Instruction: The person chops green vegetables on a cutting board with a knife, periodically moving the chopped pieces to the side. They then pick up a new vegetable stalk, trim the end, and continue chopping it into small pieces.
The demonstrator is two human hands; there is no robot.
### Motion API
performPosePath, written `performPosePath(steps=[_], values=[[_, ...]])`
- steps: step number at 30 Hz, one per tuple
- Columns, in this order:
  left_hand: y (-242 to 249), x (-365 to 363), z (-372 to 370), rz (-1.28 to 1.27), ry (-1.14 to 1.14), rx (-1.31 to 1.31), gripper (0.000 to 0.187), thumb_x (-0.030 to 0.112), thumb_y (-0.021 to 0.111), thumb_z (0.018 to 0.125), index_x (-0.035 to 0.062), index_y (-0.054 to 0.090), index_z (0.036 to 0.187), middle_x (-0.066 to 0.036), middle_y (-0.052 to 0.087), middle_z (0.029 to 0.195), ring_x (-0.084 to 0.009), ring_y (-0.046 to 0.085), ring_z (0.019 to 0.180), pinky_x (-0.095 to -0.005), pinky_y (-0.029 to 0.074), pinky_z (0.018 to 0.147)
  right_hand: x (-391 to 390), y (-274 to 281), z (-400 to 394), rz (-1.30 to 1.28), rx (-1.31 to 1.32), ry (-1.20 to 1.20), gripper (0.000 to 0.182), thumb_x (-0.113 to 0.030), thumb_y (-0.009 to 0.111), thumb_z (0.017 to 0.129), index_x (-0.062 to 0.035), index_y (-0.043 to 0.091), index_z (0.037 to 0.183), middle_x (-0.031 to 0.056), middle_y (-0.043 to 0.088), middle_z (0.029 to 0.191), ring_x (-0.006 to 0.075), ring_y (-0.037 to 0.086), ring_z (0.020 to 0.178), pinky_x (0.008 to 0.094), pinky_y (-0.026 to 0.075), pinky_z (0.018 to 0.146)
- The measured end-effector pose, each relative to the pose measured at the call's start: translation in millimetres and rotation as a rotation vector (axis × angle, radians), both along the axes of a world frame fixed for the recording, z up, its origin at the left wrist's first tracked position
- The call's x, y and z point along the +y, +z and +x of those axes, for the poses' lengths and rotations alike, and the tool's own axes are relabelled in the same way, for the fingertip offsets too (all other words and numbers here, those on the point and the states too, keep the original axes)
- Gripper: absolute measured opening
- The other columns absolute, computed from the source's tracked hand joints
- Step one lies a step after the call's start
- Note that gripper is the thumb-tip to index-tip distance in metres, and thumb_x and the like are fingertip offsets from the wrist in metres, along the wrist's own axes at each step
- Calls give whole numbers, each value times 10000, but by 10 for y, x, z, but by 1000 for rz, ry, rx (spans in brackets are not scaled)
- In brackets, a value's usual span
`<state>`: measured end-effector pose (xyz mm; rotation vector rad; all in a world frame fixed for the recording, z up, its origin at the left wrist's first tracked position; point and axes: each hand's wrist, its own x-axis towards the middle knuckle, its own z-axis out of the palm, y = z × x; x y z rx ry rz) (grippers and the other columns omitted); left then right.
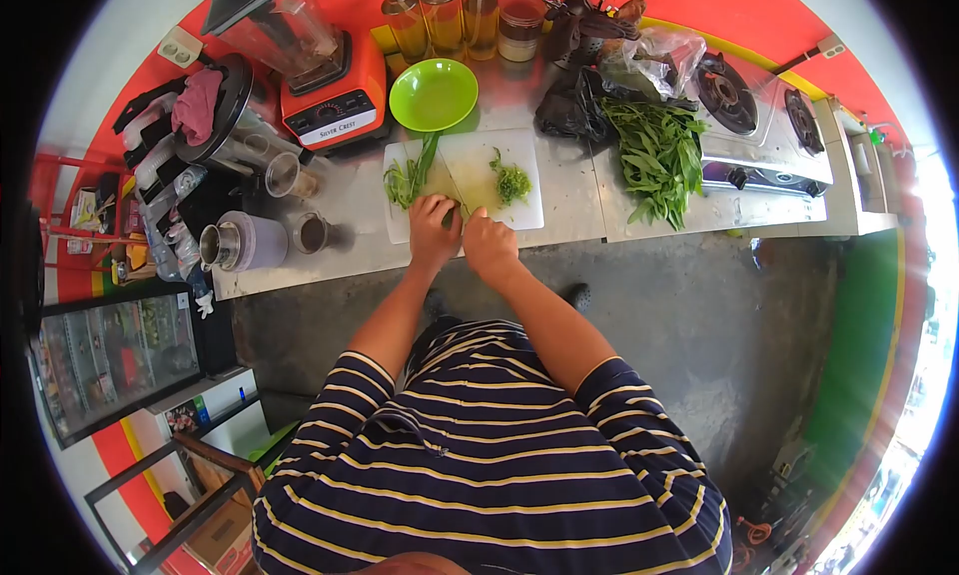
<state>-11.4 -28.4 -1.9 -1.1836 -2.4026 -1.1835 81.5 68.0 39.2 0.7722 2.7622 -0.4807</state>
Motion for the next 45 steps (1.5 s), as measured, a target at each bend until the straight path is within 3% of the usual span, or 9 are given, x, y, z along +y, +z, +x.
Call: performPosePath(steps=[8, 15, 22, 35, 38, 45], values=[[40, -3, 16, 41, -10, -102, 132, 46, 684, 813, 21, 658, 940, -108, 596, 960, -340, 544, 973, -433, 449, 856, -95, 25, 18, -68, -77, -60, 271, -266, 538, 1003, 3, 512, 1021, 233, 720, 934, 384, 726, 911, 460, 590, 778], [12, -8, 15, 30, -17, -105, 121, 48, 672, 822, 13, 659, 938, -117, 597, 959, -348, 541, 969, -443, 445, 855, -82, 4, 70, 45, 8, 48, 264, -256, 541, 996, 0, 492, 1035, 200, 727, 899, 367, 737, 853, 432, 599, 716], [1, 18, -24, 51, -16, -48, 155, 49, 686, 791, 38, 678, 946, -93, 615, 965, -325, 550, 979, -439, 438, 859, -23, 100, -37, 8, -47, 44, 195, -123, 567, 924, 16, 499, 1043, 220, 727, 928, 362, 737, 902, 422, 602, 761], [23, -31, 135, 10, 150, 35, 141, 111, 713, 794, 90, 689, 931, -51, 617, 953, -294, 536, 1015, -436, 380, 897, -27, -7, -4, -1, 27, 13, 177, -119, 548, 928, 12, 507, 1040, 223, 720, 954, 361, 738, 874, 428, 604, 736], [-9, -45, 118, 13, 121, -4, 131, 114, 711, 803, 90, 693, 930, -38, 623, 959, -289, 537, 1009, -429, 378, 894, -23, 204, -1, -52, -12, 50, 189, -95, 575, 906, 18, 503, 1040, 235, 713, 948, 375, 727, 925, 444, 595, 778], [-28, -61, 118, 31, 103, -27, 127, 88, 708, 802, 92, 695, 929, -39, 644, 968, -284, 545, 1006, -429, 384, 893, -69, 103, 20, -93, -54, -1, 216, -108, 585, 900, 20, 497, 1050, 255, 710, 979, 393, 721, 946, 445, 591, 806]])
